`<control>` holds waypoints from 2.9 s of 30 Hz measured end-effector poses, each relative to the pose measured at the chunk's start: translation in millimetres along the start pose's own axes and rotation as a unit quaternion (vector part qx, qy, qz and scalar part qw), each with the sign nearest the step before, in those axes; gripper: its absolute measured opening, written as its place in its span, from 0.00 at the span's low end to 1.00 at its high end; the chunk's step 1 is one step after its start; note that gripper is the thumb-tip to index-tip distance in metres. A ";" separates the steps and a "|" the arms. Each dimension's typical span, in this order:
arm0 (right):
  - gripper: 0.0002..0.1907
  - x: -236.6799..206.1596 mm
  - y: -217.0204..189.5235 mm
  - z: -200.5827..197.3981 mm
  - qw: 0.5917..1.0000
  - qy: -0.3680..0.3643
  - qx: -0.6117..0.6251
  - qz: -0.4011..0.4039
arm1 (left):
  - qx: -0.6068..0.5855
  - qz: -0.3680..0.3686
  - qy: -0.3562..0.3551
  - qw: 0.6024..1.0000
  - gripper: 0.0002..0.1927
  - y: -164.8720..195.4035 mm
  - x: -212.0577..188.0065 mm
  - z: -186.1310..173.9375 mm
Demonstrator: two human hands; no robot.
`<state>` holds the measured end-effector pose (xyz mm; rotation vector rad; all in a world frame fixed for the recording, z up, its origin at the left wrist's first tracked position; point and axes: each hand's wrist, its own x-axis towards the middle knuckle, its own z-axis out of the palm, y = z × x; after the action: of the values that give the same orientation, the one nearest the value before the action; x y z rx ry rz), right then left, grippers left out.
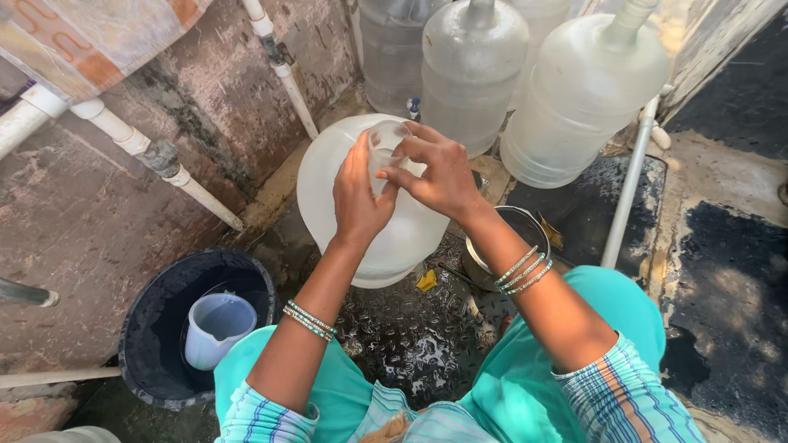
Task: The person cleans a large plastic water dispenser by first rinsing it with water from a jug. They then add small dark pellets into the dispenser's neck and scrub the interior with a toothbrush. Finally, the person wipes the exterior of the dispenser with a yellow sponge.
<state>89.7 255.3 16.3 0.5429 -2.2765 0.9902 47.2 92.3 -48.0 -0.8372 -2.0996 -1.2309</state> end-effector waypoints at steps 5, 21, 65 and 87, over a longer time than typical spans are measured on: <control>0.17 -25.6 92.6 21.3 0.884 0.101 0.399 0.224 | -0.034 -0.080 -0.024 0.996 0.41 -42.7 -5.6 -15.3; 0.22 -234.3 151.6 153.5 0.710 -0.579 -0.248 0.314 | -0.063 -0.165 -0.152 0.972 0.42 -41.9 6.1 -32.4; 0.55 -246.5 284.5 75.8 0.633 -0.485 -0.310 0.517 | -0.152 -0.129 -0.129 0.971 0.33 12.3 -19.1 11.6; 0.24 -239.0 295.7 49.8 0.578 0.001 0.264 0.772 | -0.154 -0.142 -0.121 0.970 0.33 9.8 -21.2 6.0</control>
<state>81.0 437.6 -321.0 -1.6448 -1.9569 2.3662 67.4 96.5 -60.6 -0.8776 -2.3162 -1.7154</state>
